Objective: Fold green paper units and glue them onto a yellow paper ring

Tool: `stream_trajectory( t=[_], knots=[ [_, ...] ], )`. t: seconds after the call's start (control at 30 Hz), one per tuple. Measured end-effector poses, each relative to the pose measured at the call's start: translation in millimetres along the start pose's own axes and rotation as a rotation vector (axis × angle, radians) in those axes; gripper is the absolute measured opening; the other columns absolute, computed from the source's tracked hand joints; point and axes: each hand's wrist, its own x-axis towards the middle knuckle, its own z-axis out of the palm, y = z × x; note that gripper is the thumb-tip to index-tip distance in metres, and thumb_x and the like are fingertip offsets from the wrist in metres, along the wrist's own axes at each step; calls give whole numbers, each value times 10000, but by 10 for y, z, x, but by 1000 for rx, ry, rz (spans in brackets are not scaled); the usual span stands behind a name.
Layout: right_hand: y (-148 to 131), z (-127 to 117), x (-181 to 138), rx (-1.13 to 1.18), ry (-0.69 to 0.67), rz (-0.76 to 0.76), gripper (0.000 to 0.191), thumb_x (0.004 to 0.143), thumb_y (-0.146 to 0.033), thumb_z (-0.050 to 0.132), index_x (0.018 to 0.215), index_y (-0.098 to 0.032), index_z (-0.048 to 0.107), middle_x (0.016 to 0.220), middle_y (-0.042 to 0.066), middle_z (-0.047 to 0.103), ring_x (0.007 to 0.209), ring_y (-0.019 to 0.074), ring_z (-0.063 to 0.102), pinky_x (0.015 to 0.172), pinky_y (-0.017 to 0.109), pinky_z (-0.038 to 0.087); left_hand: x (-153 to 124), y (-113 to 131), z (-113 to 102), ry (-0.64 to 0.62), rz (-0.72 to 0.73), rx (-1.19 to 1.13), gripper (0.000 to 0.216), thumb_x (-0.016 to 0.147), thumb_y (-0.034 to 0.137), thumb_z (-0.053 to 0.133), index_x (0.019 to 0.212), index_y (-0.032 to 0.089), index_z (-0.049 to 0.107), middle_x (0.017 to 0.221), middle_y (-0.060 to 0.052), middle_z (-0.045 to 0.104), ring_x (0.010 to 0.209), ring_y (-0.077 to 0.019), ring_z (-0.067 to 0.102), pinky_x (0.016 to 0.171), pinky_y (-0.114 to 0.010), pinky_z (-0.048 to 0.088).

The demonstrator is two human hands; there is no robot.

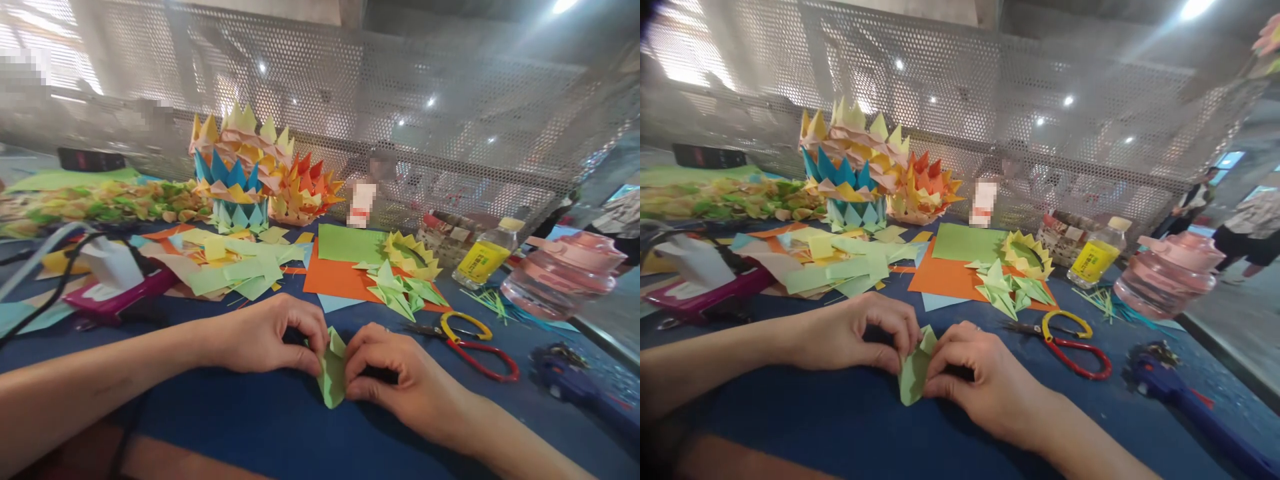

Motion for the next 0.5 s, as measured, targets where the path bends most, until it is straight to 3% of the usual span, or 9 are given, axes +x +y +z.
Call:
stream_trajectory(
  t=[0.2,0.5],
  knots=[
    [0,88,9,-30,53,109,97,869,-201,675,781,-205,636,811,-16,636,776,133,576,733,273,472,3,-5,40,29,-26,72,124,820,154,718,699,151,689,845,-11,637,799,-115,626,778,-209,468],
    [-48,182,35,-119,122,119,120,878,-175,634,776,-205,579,783,-29,601,730,124,541,704,276,424,-22,43,104,81,-91,95,119,783,129,703,693,158,631,867,10,611,811,-121,601,773,-240,452]
  ],
)
